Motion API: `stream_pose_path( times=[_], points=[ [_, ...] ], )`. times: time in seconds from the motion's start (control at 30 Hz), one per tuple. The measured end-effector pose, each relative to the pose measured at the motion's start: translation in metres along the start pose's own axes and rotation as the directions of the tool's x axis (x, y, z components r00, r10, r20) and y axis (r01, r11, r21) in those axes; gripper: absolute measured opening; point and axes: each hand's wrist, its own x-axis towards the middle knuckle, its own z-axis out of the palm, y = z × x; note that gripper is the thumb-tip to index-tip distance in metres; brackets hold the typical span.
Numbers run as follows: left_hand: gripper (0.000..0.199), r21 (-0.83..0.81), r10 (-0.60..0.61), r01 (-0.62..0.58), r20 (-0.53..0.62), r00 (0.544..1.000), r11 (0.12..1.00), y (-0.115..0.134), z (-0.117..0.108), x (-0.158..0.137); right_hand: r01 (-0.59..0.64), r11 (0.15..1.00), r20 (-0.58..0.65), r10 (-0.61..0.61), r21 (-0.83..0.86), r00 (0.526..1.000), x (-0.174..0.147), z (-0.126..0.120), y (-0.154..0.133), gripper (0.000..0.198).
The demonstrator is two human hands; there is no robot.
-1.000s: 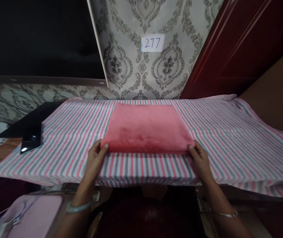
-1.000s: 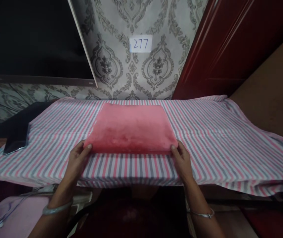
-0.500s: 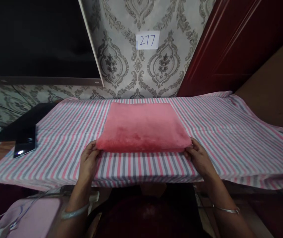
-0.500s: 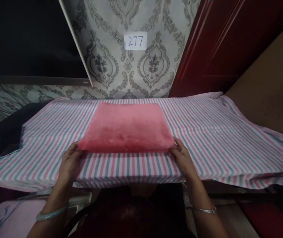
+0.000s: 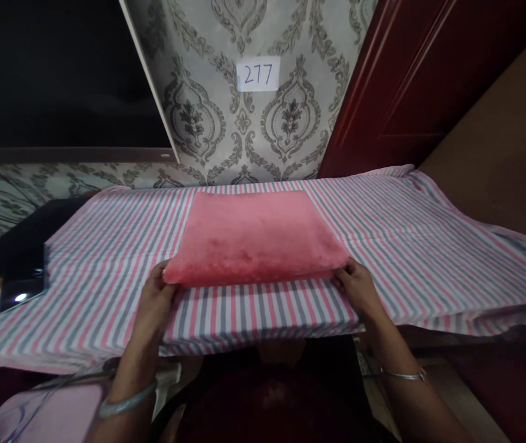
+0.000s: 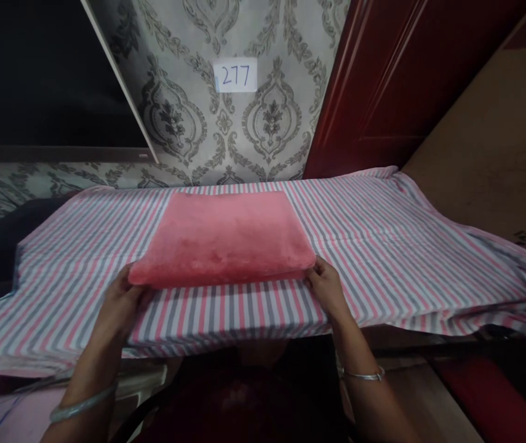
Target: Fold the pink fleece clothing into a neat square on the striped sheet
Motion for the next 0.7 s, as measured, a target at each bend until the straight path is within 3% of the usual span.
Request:
stream_pose_path(
  times=[0.1, 0.17, 0.27, 0.43, 0.53, 0.7],
  points=[
    [0.035, 0.050, 0.025, -0.016, -0.183, 0.983, 0.999, -0.003, -0.018, 0.003, 0.007, 1.000, -0.041, -0.006, 0.019, 0.999, 0.000, -0.003, -0.001, 0.035],
    [0.034, 0.066, 0.041, -0.027, -0.212, 0.976, 0.997, -0.006, -0.031, 0.005, -0.009, 1.000, -0.026, 0.009, -0.002, 1.000, 0.001, -0.005, 0.000, 0.035],
    [0.038, 0.145, 0.033, -0.016, -0.120, 0.992, 0.989, -0.011, -0.038, 0.005, -0.018, 1.000, -0.003, 0.018, -0.023, 1.000, 0.001, -0.006, 0.003, 0.038],
    [0.029, 0.412, 0.160, -0.178, 0.077, 0.984, 0.894, -0.017, -0.019, 0.000, 0.048, 0.997, -0.082, -0.053, -0.066, 0.995, -0.001, -0.003, 0.014, 0.041],
    [0.028, 0.385, 0.155, -0.181, 0.098, 0.983, 0.905, -0.019, -0.009, -0.003, 0.078, 0.995, -0.099, -0.085, -0.069, 0.991, -0.002, -0.001, 0.013, 0.040],
    [0.044, 0.230, 0.070, -0.093, 0.107, 0.992, 0.969, -0.020, -0.005, -0.005, 0.078, 0.993, -0.039, -0.075, 0.090, 0.996, -0.006, 0.000, 0.005, 0.033]
  ],
)
